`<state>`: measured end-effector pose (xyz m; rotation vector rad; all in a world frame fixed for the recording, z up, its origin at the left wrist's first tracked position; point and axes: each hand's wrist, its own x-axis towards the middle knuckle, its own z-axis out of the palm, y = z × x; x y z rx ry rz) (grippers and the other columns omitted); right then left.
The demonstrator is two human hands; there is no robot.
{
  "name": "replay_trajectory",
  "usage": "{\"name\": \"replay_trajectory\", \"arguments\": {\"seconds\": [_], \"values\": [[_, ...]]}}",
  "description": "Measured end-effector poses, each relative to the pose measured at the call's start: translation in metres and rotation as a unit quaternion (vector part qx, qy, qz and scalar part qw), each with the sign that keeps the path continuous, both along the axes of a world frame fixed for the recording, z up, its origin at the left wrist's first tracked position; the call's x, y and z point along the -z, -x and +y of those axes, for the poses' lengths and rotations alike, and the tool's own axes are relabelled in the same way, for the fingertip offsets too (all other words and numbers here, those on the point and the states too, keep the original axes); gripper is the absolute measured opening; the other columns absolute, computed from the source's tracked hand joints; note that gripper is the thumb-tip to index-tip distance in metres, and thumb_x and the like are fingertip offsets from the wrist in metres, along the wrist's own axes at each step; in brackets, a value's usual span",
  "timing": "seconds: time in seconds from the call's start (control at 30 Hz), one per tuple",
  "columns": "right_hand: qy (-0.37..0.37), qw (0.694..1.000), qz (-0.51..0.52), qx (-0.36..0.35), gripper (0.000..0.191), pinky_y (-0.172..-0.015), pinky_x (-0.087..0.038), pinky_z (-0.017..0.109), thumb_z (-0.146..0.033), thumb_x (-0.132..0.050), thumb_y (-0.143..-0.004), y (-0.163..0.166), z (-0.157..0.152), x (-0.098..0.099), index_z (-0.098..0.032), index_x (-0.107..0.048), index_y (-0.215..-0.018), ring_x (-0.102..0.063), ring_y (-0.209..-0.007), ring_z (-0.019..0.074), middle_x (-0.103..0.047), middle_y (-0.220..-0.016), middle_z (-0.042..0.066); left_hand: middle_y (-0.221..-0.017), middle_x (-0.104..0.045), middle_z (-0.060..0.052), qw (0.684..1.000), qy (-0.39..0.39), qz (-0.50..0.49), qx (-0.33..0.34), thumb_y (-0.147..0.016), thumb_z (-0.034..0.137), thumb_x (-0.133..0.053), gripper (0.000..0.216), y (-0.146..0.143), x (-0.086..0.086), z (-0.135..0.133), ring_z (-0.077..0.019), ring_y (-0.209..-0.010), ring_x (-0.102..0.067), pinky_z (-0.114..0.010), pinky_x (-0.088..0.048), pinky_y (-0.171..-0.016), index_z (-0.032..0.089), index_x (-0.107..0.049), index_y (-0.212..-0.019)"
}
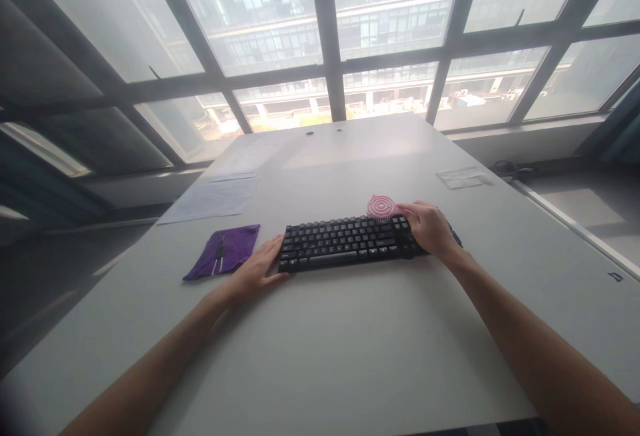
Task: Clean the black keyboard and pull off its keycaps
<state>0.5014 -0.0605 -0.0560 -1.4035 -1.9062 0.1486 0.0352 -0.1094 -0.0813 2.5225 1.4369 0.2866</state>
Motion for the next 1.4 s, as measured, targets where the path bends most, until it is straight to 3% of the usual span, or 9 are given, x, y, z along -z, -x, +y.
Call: {"name": "replay_trajectory", "arguments": {"seconds": [0.13, 0.37, 0.6, 0.87, 1.07, 1.23, 1.4], "values": [[-0.008, 0.998, 0.02, 0.058, 0.031, -0.085, -0.052, 0.038, -0.031, -0.053, -0.096, -0.005, 0.002, 0.001, -0.019, -0.077, -0.11, -0.069, -0.093, 0.0279, -0.075, -0.103, 0.011, -0.164, -0.02, -0.019, 1.0, 0.004, 0.008, -0.001, -0.091, 0.066, -0.054, 0.096, 0.002, 0.002, 0.0, -0.0351, -0.152, -0.019, -0.052, -0.02, -0.125, 0.012, -0.014, -0.161], [0.038, 0.996, 0.018, -0.085, 0.03, -0.079, -0.053, 0.033, -0.032, -0.053, -0.097, -0.001, 0.001, 0.002, -0.022, -0.076, -0.114, -0.069, -0.085, 0.0224, -0.074, -0.097, 0.007, -0.164, -0.021, -0.02, 1.0, 0.003, 0.005, 0.0, -0.091, 0.064, -0.055, 0.096, 0.001, -0.001, -0.001, -0.0354, -0.152, -0.02, -0.052, -0.021, -0.125, 0.012, -0.015, -0.161], [0.017, 1.0, 0.008, -0.021, 0.029, -0.081, -0.053, 0.036, -0.029, -0.052, -0.097, -0.001, 0.001, 0.003, -0.022, -0.076, -0.112, -0.069, -0.089, 0.0251, -0.074, -0.098, 0.009, -0.164, -0.024, -0.018, 1.0, -0.007, -0.008, 0.002, -0.09, 0.064, -0.057, 0.095, 0.0, 0.0, -0.001, -0.0359, -0.151, -0.022, -0.052, -0.022, -0.124, 0.014, -0.016, -0.161], [0.06, 0.984, 0.038, -0.162, 0.029, -0.088, -0.053, 0.038, -0.036, -0.053, -0.099, 0.009, -0.005, -0.002, -0.024, -0.076, -0.113, -0.068, -0.097, 0.0252, -0.074, -0.103, 0.008, -0.164, -0.022, -0.02, 1.0, -0.006, -0.003, 0.006, -0.091, 0.063, -0.057, 0.096, 0.002, 0.002, 0.0, -0.0359, -0.152, -0.021, -0.053, -0.022, -0.124, 0.013, -0.015, -0.161], [0.049, 0.987, 0.044, -0.144, 0.031, -0.082, -0.053, 0.038, -0.038, -0.054, -0.098, 0.006, -0.003, -0.001, -0.024, -0.075, -0.116, -0.068, -0.092, 0.0254, -0.074, -0.098, 0.008, -0.164, -0.023, -0.019, 1.0, -0.008, -0.01, 0.001, -0.09, 0.062, -0.059, 0.095, 0.002, 0.002, 0.0, -0.0363, -0.151, -0.022, -0.054, -0.023, -0.124, 0.015, -0.015, -0.161], [0.067, 0.98, 0.044, -0.184, 0.031, -0.084, -0.053, 0.037, -0.04, -0.054, -0.099, 0.007, -0.004, -0.003, -0.023, -0.076, -0.113, -0.067, -0.094, 0.0248, -0.074, -0.1, 0.008, -0.164, -0.022, -0.02, 1.0, -0.005, 0.0, 0.002, -0.091, 0.063, -0.057, 0.095, 0.002, 0.001, 0.0, -0.0354, -0.152, -0.021, -0.053, -0.021, -0.124, 0.013, -0.015, -0.161], [0.066, 0.982, 0.064, -0.166, 0.032, -0.087, -0.054, 0.039, -0.041, -0.054, -0.098, 0.007, -0.004, -0.003, -0.025, -0.075, -0.115, -0.067, -0.096, 0.0258, -0.074, -0.101, 0.008, -0.163, -0.023, -0.019, 1.0, -0.001, -0.007, 0.0, -0.09, 0.063, -0.058, 0.096, 0.001, 0.0, 0.0, -0.0362, -0.152, -0.021, -0.054, -0.022, -0.124, 0.014, -0.015, -0.161]]}}
